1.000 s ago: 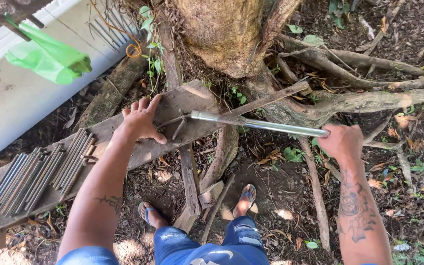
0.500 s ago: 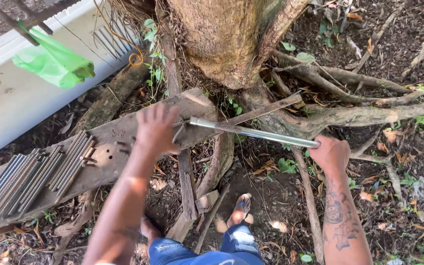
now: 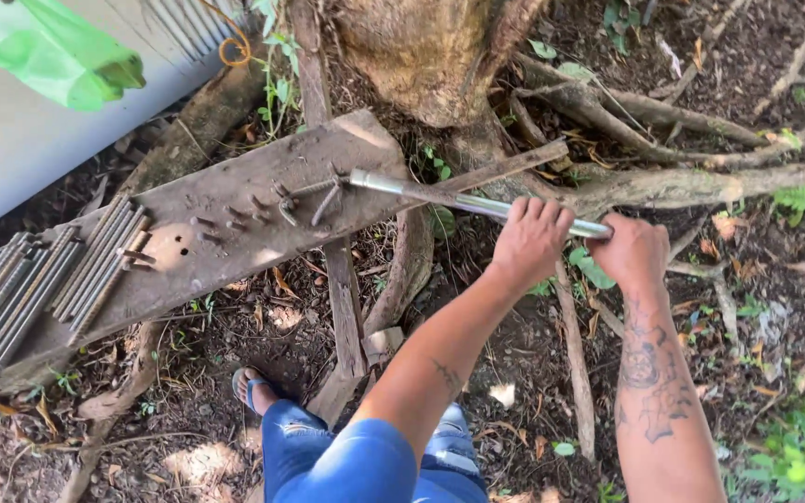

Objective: Manually bending pieces of rebar using a hollow pipe as a lever.

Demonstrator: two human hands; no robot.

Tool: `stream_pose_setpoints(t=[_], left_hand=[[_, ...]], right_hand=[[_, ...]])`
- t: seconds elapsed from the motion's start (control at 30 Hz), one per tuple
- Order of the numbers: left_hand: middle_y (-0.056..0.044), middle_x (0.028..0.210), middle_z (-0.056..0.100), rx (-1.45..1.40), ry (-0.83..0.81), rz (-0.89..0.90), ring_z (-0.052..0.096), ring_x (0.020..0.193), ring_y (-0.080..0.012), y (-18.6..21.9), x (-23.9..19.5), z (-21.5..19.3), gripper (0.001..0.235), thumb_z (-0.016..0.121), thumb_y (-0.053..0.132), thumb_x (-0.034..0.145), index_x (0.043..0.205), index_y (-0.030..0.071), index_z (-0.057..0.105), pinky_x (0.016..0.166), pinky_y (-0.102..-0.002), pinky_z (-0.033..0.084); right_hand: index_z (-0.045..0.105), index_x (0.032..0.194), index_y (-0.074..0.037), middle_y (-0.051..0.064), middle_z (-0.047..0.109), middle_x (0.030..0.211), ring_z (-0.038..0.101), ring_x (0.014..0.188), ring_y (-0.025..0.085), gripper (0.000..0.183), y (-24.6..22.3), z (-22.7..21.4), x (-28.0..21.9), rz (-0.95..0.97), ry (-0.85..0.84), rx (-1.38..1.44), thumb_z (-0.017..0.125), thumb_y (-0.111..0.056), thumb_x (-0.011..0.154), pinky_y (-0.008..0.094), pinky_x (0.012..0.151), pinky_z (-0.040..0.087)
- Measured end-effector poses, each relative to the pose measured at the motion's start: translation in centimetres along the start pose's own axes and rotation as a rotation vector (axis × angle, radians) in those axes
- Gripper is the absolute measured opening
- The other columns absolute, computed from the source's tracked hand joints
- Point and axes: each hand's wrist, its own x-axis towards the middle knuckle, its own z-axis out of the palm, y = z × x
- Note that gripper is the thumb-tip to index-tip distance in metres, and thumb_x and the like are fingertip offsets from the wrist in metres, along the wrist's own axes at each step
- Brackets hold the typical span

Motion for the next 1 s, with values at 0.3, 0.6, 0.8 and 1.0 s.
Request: stream_pose_setpoints(t=[0.3, 0.6, 0.8, 1.0], left_hand=[[-0.008, 0.101, 0.062, -0.101, 0.208, 0.022, 0.058, 0.106, -0.0257, -0.2, -1.5, 0.8, 0.022, 0.06, 0.016, 0.087, 0.109, 0.01, 0.059, 0.097, -0.043, 0.04], [-0.008, 0.102, 0.064, -0.16, 0.231, 0.305, 0.058, 0.108, -0.0271, -1.0, -11.7, -1.4, 0.028, 0.064, 0.015, 0.082, 0.109, 0.009, 0.06, 0.098, -0.044, 0.039], [-0.003, 0.104, 0.066, -0.008, 0.142, 0.483, 0.059, 0.107, -0.0206, -4.6, -21.1, -5.0, 0.037, 0.063, 0.014, 0.082, 0.119, 0.015, 0.064, 0.11, -0.043, 0.038], [-0.002, 0.104, 0.066, -0.11, 0.017, 0.434, 0.058, 0.108, -0.0222, -3.7, -20.3, -6.2, 0.031, 0.064, 0.021, 0.084, 0.114, 0.016, 0.066, 0.102, -0.042, 0.04]], right_hand=[[0.076, 0.085, -0.018, 0.012, 0.071, 0.077, 0.068, 0.073, 0.033, 0.011, -2.2, -0.3, -2.8, 0.139, 0.118, -0.093, 0.077, -0.028, 0.083, 0.045, 0.076, 0.045], [0.076, 0.087, -0.016, 0.014, 0.071, 0.075, 0.069, 0.069, 0.036, 0.021, -11.5, -1.3, -17.8, 0.358, 0.196, -0.11, 0.082, -0.035, 0.084, 0.048, 0.066, 0.049], [0.072, 0.087, -0.013, 0.01, 0.07, 0.064, 0.068, 0.058, 0.027, 0.033, -25.4, -2.4, -28.5, 0.508, 0.112, -0.236, 0.072, -0.046, 0.085, 0.041, 0.059, 0.052], [0.07, 0.091, -0.011, 0.016, 0.073, 0.076, 0.073, 0.072, 0.038, 0.042, -20.8, -3.0, -27.7, 0.582, -0.244, -0.132, 0.068, -0.053, 0.088, 0.048, 0.065, 0.056]])
